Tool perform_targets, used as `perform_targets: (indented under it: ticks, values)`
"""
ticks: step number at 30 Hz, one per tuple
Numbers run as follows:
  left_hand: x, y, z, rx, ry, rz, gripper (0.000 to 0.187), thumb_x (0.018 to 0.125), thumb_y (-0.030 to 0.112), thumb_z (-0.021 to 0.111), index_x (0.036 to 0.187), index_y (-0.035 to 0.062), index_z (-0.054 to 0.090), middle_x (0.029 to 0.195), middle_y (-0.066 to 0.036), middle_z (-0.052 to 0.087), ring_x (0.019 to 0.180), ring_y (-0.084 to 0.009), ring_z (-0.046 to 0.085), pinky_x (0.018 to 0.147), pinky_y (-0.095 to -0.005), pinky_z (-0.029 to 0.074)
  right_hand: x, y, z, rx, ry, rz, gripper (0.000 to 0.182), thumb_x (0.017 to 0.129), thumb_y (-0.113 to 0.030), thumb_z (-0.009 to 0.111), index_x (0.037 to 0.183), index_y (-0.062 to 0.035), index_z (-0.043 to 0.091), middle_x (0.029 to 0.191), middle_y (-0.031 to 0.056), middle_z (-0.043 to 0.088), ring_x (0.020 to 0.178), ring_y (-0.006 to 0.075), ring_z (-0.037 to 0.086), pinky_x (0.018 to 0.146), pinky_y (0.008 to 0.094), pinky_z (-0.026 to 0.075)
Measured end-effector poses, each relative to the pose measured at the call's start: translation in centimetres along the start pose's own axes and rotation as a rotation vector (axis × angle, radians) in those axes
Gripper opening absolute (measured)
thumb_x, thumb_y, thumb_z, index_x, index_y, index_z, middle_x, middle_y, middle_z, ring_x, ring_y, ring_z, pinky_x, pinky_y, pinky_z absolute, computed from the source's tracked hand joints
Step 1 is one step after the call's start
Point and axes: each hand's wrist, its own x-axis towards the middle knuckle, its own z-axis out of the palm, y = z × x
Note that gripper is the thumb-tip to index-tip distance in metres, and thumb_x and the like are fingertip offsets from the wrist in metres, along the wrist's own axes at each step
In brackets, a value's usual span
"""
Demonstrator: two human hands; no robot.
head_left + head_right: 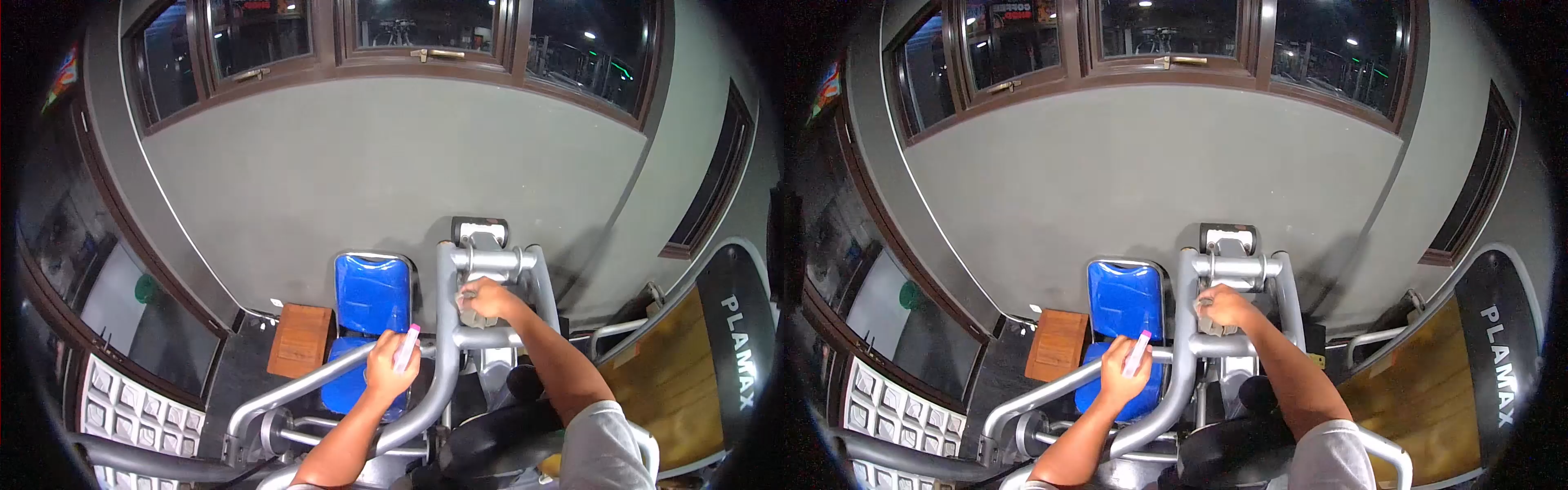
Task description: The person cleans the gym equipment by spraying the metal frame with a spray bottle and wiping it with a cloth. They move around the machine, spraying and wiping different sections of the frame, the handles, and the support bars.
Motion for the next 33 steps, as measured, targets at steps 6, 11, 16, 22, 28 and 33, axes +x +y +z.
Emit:
perform_targets:
  ticks: [6,11,16,22,28,33]
  values:
    - [-0.1,-0.2,0.5,-0.052,0.031,0.029,0.005,0.079,0.000,0.072,0.081,0.0016,0.067,0.071,-0.013,0.059,0.064,-0.0303,0.059,0.058,-0.0411,0.047,0.4,-2.0,-0.7,0.029,0.413,-0.005,0.030,0.085,-0.019,0.069,0.113,-0.0102,0.075,0.111,0.0209,0.072,0.103,0.0409,0.069,0.091,0.0452,0.056]
    - [-0.4,0.1,0.3,-0.059,0.004,-0.011,0.008,0.077,-0.001,0.070,0.084,0.0022,0.069,0.074,-0.014,0.063,0.068,-0.0328,0.062,0.062,-0.0432,0.050,4.0,-0.3,1.9,-0.108,0.508,-0.085,0.034,0.079,-0.008,0.067,0.113,-0.0079,0.073,0.105,0.0235,0.072,0.100,0.0425,0.069,0.091,0.0484,0.056]
    - [-0.3,0.4,-0.1,-0.053,0.011,-0.017,0.005,0.078,0.000,0.070,0.082,0.0022,0.069,0.073,-0.014,0.062,0.068,-0.0337,0.062,0.062,-0.0435,0.050,1.0,-0.6,2.3,-0.104,0.223,-0.119,0.033,0.079,-0.011,0.069,0.111,-0.0059,0.073,0.106,0.0226,0.073,0.100,0.0411,0.069,0.091,0.0432,0.056]
    - [-0.8,0.3,-0.2,-0.062,0.002,-0.024,0.006,0.079,0.005,0.071,0.084,0.0028,0.069,0.077,-0.015,0.060,0.068,-0.0342,0.063,0.061,-0.0435,0.051,-0.1,-0.1,-0.7,-0.117,-0.070,-0.331,0.038,0.079,-0.025,0.074,0.108,-0.0011,0.073,0.100,0.0207,0.074,0.097,0.0373,0.071,0.089,0.0404,0.055]
    - [-0.3,1.0,-0.6,-0.026,-0.069,0.011,0.017,0.078,0.013,0.075,0.091,0.0069,0.068,0.083,-0.012,0.059,0.068,-0.0354,0.062,0.061,-0.0450,0.052,5.8,0.0,-2.3,-0.065,0.591,-0.038,0.037,0.089,-0.029,0.067,0.112,0.0004,0.064,0.114,0.0267,0.069,0.105,0.0456,0.066,0.092,0.0484,0.054]
    - [-0.2,0.5,0.0,0.007,-0.088,-0.025,0.016,0.079,0.015,0.074,0.092,0.0077,0.068,0.085,-0.013,0.061,0.072,-0.0379,0.065,0.064,-0.0471,0.054,6.7,-1.4,3.0,-0.357,0.407,0.077,0.042,0.091,-0.020,0.063,0.127,-0.0007,0.053,0.121,0.0266,0.067,0.108,0.0466,0.065,0.092,0.0519,0.054]
